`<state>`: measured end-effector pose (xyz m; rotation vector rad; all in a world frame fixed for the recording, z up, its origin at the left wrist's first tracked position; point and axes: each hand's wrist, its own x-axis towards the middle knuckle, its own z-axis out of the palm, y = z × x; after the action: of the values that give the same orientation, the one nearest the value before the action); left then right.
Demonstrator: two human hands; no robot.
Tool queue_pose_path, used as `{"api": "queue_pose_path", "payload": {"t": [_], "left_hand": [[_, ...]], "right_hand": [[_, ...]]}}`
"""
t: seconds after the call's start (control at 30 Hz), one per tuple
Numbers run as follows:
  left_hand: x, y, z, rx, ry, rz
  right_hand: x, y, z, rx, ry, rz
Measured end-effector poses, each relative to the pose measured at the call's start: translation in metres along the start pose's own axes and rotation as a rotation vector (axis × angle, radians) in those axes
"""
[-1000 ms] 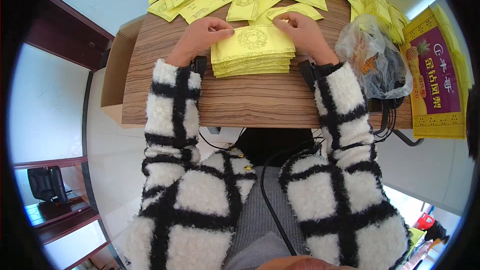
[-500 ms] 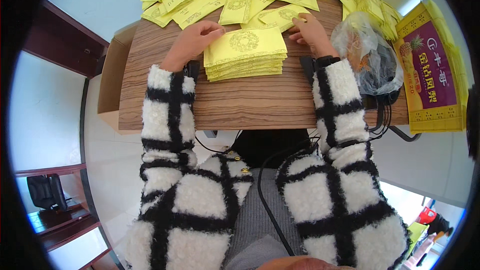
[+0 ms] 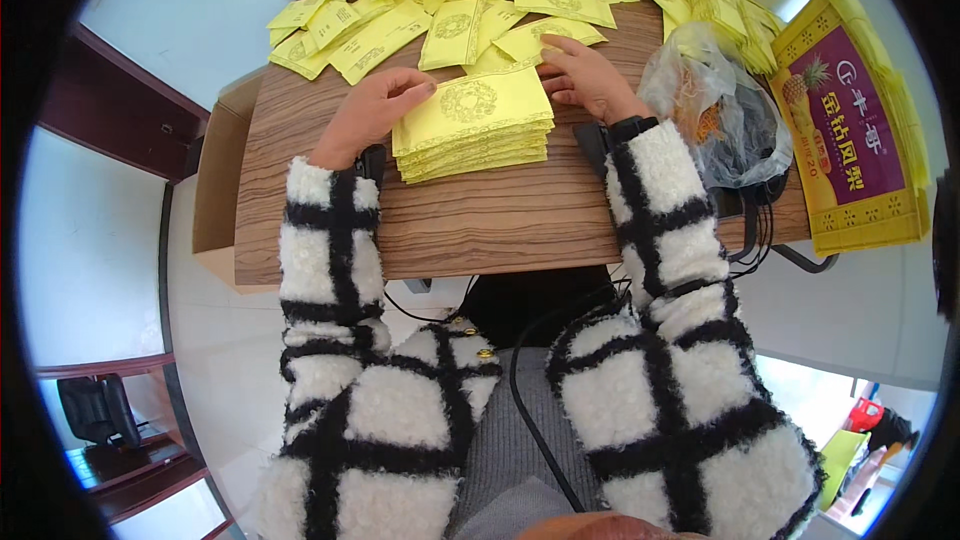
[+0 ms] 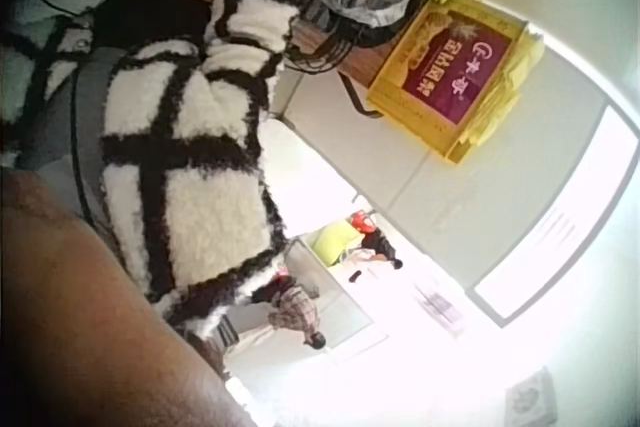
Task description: Counting and stacking yellow paper slips on a wooden table.
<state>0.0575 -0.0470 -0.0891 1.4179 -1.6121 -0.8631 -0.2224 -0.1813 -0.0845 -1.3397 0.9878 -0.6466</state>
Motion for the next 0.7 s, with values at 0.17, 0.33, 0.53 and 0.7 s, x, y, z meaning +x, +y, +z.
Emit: {"api": "queue_pose_path", "payload": {"t": [0.17,0.33,0.53,0.7], "left_hand": [[0.002,-0.001,0.001,-0.021,-0.024,0.005],[0.002,-0.006,-0.001,-0.016,-0.016,0.000],[0.005,-0.008,-0.001,-0.032,0.002,-0.007],[0.004,-0.006,-0.001,0.001,0.046,-0.002]], "right_hand": [[0.005,0.006,0.004,0.049,-0.023,-0.023],[0.008,0.006,0.001,-0.043,0.170,-0.105],[0.022,0.015,-0.014,-0.028,0.470,-0.396],[0.019,0.006,-0.007,0.235,0.495,-0.624]]}}
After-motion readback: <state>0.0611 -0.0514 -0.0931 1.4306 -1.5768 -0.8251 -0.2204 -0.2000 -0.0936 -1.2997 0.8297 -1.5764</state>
